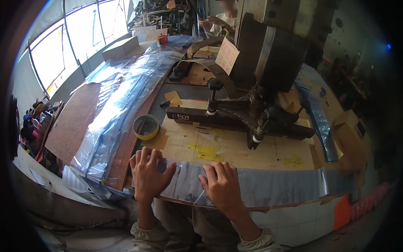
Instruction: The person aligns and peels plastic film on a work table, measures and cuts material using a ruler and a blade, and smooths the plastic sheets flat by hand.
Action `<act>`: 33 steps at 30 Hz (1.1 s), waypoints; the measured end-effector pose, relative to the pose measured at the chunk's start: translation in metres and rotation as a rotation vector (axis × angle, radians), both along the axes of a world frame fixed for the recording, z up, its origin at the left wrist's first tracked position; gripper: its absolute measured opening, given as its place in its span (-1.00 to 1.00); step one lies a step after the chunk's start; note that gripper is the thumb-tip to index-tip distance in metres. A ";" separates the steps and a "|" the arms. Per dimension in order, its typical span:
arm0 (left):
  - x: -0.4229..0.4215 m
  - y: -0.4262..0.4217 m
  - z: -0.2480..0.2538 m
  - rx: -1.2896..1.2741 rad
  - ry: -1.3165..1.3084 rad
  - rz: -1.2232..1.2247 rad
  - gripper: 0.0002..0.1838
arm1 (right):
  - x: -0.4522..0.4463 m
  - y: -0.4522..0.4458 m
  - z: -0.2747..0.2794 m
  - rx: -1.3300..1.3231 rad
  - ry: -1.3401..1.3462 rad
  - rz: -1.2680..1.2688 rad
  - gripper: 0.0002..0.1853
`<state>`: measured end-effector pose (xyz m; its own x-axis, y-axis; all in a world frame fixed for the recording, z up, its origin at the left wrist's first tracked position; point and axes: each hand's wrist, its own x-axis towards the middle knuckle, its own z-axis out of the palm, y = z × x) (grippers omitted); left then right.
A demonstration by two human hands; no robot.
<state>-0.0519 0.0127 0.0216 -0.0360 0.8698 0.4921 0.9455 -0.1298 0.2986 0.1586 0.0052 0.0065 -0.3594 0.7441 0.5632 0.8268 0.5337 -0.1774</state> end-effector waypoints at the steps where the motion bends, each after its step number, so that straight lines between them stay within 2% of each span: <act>1: 0.000 -0.001 0.001 -0.004 -0.007 0.033 -0.57 | 0.000 0.000 0.000 0.001 0.011 -0.002 -0.67; 10: -0.031 0.007 0.002 -0.097 0.045 0.257 -0.63 | 0.000 0.000 0.001 -0.007 0.037 0.003 -0.68; 20: -0.032 0.007 -0.004 -0.065 0.063 0.268 -0.65 | 0.000 0.000 0.001 -0.009 0.044 0.004 -0.68; 23: -0.033 0.004 -0.007 0.045 0.048 0.226 -0.71 | 0.000 0.000 0.001 -0.004 0.038 -0.002 -0.68; 29: -0.036 -0.002 -0.005 0.092 0.035 0.165 -0.88 | 0.000 0.000 0.002 -0.024 0.043 -0.001 -0.69; 33: -0.023 -0.016 0.000 0.145 0.078 0.108 -0.91 | 0.000 0.001 0.001 -0.014 0.044 0.007 -0.68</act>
<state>-0.0744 -0.0029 0.0219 -0.0819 0.7830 0.6166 0.9758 -0.0630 0.2096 0.1585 0.0062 0.0080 -0.3399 0.7494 0.5682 0.8142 0.5369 -0.2210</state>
